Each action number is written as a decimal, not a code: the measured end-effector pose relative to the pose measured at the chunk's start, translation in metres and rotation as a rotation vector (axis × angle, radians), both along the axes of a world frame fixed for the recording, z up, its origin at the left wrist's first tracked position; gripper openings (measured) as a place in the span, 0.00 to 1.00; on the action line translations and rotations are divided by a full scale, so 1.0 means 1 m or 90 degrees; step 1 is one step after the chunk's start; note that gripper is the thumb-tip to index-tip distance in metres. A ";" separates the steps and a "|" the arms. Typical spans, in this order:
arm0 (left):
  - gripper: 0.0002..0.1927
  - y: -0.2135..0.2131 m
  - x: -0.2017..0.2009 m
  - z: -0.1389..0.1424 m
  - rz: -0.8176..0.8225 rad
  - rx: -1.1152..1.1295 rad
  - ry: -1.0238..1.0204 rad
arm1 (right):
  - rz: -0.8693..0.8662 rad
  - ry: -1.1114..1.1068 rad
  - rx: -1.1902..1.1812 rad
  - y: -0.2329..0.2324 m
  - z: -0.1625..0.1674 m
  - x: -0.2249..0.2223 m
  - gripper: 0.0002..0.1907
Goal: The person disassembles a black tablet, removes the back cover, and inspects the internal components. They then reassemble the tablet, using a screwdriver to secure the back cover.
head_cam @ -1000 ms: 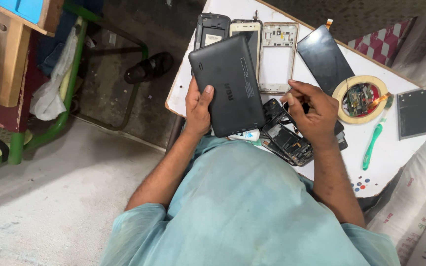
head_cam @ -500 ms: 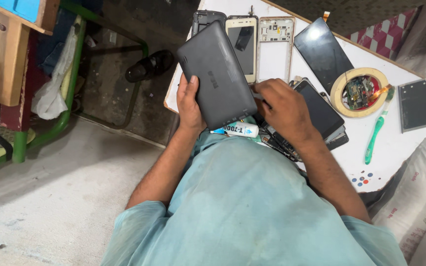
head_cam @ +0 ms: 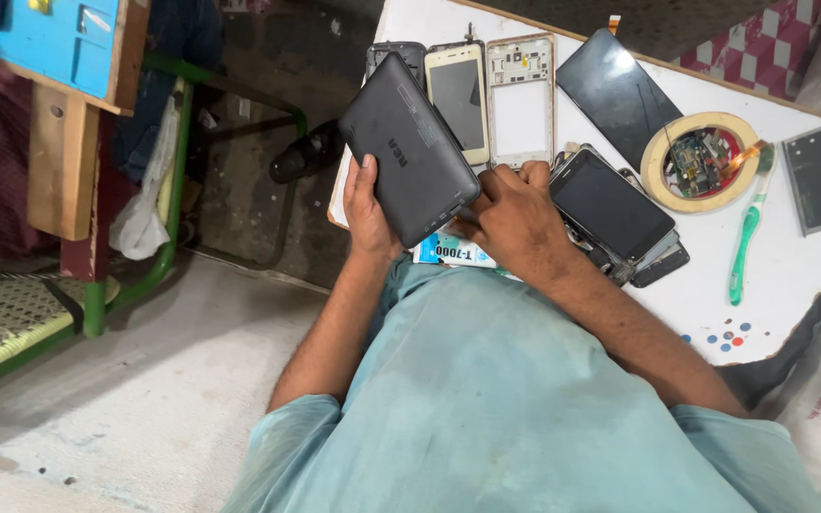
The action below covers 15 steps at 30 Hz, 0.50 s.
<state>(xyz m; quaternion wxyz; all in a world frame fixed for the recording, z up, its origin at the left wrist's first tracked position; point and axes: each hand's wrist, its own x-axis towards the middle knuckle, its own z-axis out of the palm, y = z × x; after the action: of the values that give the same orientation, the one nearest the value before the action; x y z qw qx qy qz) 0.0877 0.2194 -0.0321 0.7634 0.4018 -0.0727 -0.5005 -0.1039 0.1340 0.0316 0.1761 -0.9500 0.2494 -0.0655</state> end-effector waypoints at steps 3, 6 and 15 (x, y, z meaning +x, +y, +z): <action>0.27 -0.001 -0.002 -0.002 0.000 0.006 -0.004 | -0.002 -0.040 0.032 0.004 -0.008 -0.001 0.15; 0.27 -0.006 -0.004 0.001 0.009 0.019 -0.026 | 0.008 -0.098 0.034 0.005 -0.011 0.003 0.14; 0.23 -0.011 -0.010 0.025 0.012 0.029 0.022 | 0.001 -0.031 0.074 0.008 0.002 0.004 0.15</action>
<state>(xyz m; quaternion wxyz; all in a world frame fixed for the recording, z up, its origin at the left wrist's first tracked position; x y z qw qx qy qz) 0.0781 0.2083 -0.0074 0.7596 0.4113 -0.0444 -0.5018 -0.0997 0.1422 0.0333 0.2372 -0.9365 0.2474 -0.0737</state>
